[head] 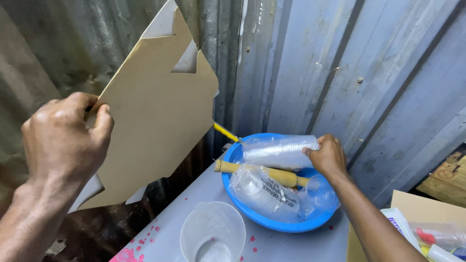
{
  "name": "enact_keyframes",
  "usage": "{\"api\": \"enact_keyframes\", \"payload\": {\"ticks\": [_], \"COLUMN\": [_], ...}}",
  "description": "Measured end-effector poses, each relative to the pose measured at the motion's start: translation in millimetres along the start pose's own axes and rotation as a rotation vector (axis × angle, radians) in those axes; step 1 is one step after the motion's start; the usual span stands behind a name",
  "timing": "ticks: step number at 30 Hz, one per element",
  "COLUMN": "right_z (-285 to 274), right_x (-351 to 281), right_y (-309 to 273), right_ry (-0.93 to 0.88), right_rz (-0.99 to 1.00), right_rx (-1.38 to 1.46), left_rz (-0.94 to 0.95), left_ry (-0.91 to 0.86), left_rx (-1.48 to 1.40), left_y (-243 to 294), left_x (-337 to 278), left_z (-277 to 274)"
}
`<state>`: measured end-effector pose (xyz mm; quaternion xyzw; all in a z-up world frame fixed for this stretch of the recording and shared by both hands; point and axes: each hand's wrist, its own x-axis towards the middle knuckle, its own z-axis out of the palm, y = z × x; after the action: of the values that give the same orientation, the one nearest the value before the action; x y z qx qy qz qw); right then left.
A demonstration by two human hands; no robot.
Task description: Clearing a workspace, peeling fruit with a knife, and washing kitchen items in a bucket
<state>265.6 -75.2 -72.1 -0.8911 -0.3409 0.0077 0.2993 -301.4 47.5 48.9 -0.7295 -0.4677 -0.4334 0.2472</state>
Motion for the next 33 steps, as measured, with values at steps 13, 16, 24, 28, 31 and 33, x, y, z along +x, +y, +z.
{"api": "enact_keyframes", "payload": {"ticks": [13, 16, 24, 28, 31, 33], "right_z": [28, 9, -50, -63, -59, -50], "right_x": [-111, -89, -7, -4, -10, -25], "right_y": [-93, -93, -73, -73, -77, -86], "right_ry": [-0.501, -0.329, 0.017, 0.050, 0.042, 0.039], "right_rz": [-0.502, -0.446, -0.299, -0.186, -0.174, -0.214], "right_rx": [-0.278, -0.222, -0.007, 0.015, 0.001, -0.046], "left_rz": [0.021, 0.017, 0.021, 0.039, 0.069, 0.086], "left_ry": [0.019, 0.016, 0.046, 0.056, 0.092, 0.109], "left_rx": [-0.055, -0.068, -0.048, -0.061, -0.061, -0.063], "left_y": [-1, -1, -6, -4, -3, 0], "left_x": [-5, -7, -8, -9, -7, -7], "left_z": [-1, -4, -5, -6, -7, -9]}}
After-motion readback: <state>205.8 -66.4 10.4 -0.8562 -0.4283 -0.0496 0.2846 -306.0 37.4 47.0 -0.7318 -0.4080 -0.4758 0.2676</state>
